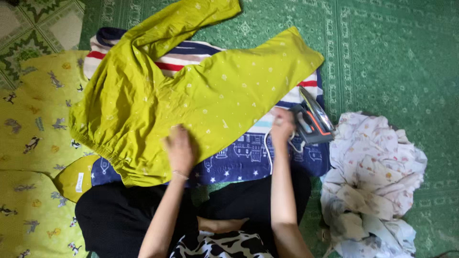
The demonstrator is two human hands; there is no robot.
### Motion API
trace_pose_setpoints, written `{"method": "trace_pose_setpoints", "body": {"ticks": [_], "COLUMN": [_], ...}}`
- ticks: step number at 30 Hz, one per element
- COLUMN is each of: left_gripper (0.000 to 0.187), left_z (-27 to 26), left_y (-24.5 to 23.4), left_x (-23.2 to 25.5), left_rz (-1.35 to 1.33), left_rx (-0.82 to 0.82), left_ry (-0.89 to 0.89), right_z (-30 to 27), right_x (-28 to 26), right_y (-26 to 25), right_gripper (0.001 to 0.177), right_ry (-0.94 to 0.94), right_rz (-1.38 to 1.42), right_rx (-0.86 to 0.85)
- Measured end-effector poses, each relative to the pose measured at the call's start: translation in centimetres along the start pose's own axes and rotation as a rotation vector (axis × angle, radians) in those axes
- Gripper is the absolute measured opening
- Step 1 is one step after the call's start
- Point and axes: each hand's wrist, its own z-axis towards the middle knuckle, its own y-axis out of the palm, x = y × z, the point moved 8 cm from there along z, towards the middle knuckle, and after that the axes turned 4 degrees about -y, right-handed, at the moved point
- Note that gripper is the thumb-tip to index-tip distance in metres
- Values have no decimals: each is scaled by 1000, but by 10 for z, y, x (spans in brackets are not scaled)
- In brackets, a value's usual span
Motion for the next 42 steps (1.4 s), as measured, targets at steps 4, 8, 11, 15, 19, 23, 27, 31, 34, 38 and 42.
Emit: {"method": "trace_pose_setpoints", "body": {"ticks": [4, 8, 11, 15, 19, 23, 27, 31, 34, 38, 42], "left_gripper": [70, 63, 50, 41, 39, 39, 39, 38, 29, 31, 43], "left_z": [-10, -30, -35, -37, -37, -53, -70, -75, -63, -44, -40], "left_y": [-16, -15, 1, 5, -8, -17, -26, -21, -2, 8, 1], "left_x": [99, 135, 116, 72, 46, 50, 48, 34, 10, -44, -98], "left_rz": [-517, -398, -271, -131, -86, -126, -135, -383, -717, -679, -583], "left_rx": [-97, 48, 65, -58, -40, -5, 34, -77, -393, -270, 28], "left_ry": [308, 312, 311, 197, 201, 368, 408, 347, 129, -168, -382], "right_z": [2, -1, -9, -2, 12, 67, 93, 121, 140, 116, 51], "right_x": [65, 116, 132, 138, 174, 152, 168, 110, 35, -63, -156], "right_y": [-69, -57, -28, -11, -31, -102, -120, -85, -32, 62, 136], "right_gripper": [28, 32, 41, 36, 53, 42, 36, 40, 35, 66, 73], "right_ry": [215, 114, 129, 87, 416, 8, 249, 149, 60, 44, -171], "right_rz": [-143, -580, -740, -745, -766, -725, -306, 64, 83, -217, -344], "right_rx": [166, -118, -310, -419, -575, -114, -346, -560, -761, -990, -1220]}}
